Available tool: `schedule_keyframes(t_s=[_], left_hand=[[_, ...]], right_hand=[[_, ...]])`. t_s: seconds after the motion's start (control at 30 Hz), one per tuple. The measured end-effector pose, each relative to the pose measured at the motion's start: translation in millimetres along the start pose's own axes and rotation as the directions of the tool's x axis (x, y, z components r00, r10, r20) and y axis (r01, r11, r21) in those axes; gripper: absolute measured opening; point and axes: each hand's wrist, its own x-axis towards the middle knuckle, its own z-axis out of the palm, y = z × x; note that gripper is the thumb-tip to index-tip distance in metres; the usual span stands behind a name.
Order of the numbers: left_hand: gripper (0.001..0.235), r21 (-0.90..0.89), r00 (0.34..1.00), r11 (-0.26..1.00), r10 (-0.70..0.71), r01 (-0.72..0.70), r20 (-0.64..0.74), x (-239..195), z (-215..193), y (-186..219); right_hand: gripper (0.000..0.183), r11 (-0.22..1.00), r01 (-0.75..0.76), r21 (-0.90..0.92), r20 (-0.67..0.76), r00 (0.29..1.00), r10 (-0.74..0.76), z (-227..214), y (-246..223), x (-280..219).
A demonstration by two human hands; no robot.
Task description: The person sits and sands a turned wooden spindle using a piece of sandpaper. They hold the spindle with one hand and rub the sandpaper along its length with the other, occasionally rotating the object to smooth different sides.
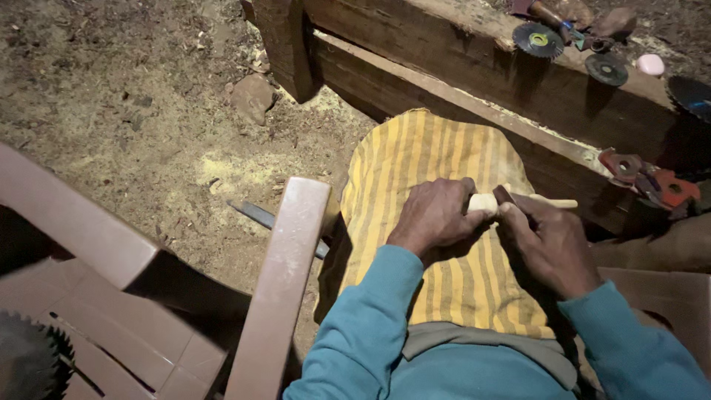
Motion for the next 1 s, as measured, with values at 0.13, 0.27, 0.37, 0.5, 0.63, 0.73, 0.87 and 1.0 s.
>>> schedule_keyframes(t_s=[0.13, 0.27, 0.37, 0.5, 0.63, 0.73, 0.87, 1.0], left_hand=[[0.045, 0.015, 0.991, 0.997, 0.073, -0.071, -0.109, 1, 4, -5], [0.044, 0.005, 0.994, 0.998, 0.059, -0.059, -0.097, 2, 5, -4], [0.042, -0.028, 0.991, 0.998, 0.054, -0.058, -0.123, -2, 2, -3], [0.041, -0.049, 0.984, 0.997, 0.055, -0.064, -0.169, -4, 1, -1], [0.041, -0.057, 0.989, 0.998, 0.032, -0.040, -0.147, -5, 1, 0], [0.038, -0.040, 0.979, 0.995, 0.086, -0.095, -0.185, -6, 6, 0], [0.038, -0.035, 0.979, 0.994, 0.093, -0.101, -0.179, -5, 2, -1], [0.039, -0.023, 0.976, 0.993, 0.106, -0.113, -0.188, -6, 5, -2]], right_hand=[[0.046, 0.976, 0.211, 0.055, -0.056, 0.976, -0.208, -18, -27, -25], [0.044, 0.931, 0.347, 0.109, -0.167, 0.930, -0.327, -18, -29, -23], [0.041, 0.960, 0.264, 0.091, -0.124, 0.960, -0.252, -13, -32, -9], [0.043, 0.969, 0.249, -0.003, -0.086, 0.965, -0.248, -10, -33, -4], [0.045, 0.945, 0.322, -0.053, -0.121, 0.938, -0.326, -14, -27, -20], [0.040, 0.922, 0.383, -0.061, -0.217, 0.896, -0.387, -14, -28, -22], [0.038, 0.925, 0.378, -0.044, -0.233, 0.896, -0.378, -18, -37, -22], [0.041, 0.983, 0.173, -0.070, -0.051, 0.983, -0.176, -17, -36, -16]])
